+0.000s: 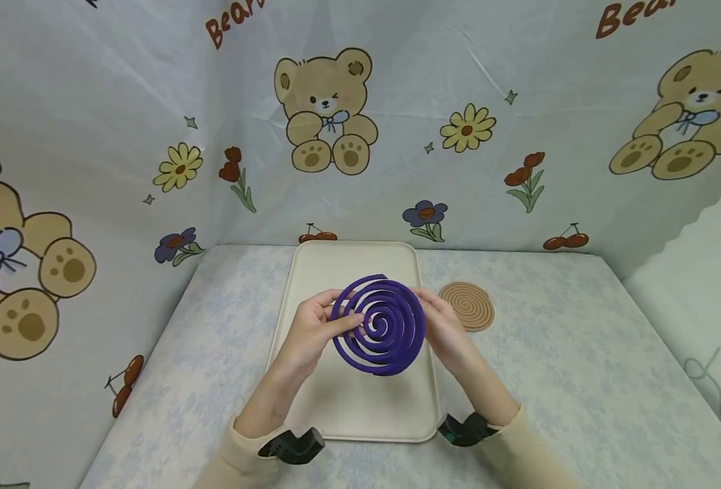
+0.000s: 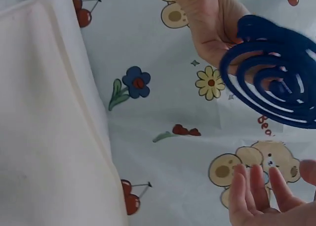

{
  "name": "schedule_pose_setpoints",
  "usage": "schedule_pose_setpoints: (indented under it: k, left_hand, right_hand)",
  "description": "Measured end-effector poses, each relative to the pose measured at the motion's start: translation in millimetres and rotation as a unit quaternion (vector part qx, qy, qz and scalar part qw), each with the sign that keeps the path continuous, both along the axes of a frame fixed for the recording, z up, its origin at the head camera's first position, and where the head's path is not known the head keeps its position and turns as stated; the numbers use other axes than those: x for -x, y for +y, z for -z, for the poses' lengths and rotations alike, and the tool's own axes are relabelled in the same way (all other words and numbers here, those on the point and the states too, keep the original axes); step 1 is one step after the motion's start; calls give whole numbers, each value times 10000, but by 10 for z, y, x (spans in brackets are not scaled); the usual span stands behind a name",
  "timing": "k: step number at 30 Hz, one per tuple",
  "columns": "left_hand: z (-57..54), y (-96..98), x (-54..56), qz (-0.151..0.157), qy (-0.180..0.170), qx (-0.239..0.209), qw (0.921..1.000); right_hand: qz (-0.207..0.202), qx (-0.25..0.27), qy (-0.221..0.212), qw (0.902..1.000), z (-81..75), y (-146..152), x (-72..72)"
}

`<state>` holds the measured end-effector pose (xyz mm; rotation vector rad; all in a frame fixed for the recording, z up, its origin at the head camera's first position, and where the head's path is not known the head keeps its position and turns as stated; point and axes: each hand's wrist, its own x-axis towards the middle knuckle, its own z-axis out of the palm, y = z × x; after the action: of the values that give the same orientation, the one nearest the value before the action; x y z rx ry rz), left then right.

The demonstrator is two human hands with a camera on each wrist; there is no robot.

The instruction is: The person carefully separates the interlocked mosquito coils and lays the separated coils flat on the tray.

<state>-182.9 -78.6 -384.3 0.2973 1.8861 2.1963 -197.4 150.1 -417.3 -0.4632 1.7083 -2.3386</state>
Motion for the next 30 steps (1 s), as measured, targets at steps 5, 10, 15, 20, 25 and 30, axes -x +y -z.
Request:
schedule_pose_setpoints:
  k: [5,10,15,20,25,30]
  left_hand:
    - [27,-12,31,228,228,680,9972]
    - [126,70,69,575,100,986,9934]
    - [245,126,122,515,-159,1154,9919]
    - [323,130,180,56,-184,1184,9928]
    - [361,123,230,-846,-419,861,9918]
    - [375,138,253,-1570,-528,231,9859]
  right_hand:
    - [980,-1231,682,9852,-182,106,-81]
    - [892,-2336,572,9665,-192,116,-65]
    - [830,-2690,494,9583,-148,109,-27]
    - [863,-2755,387,9566,-90,120,34]
    - [1209,-2589,272,9579,-35,107,68]
    - [1680,-2075,15,9637,-1,10,49]
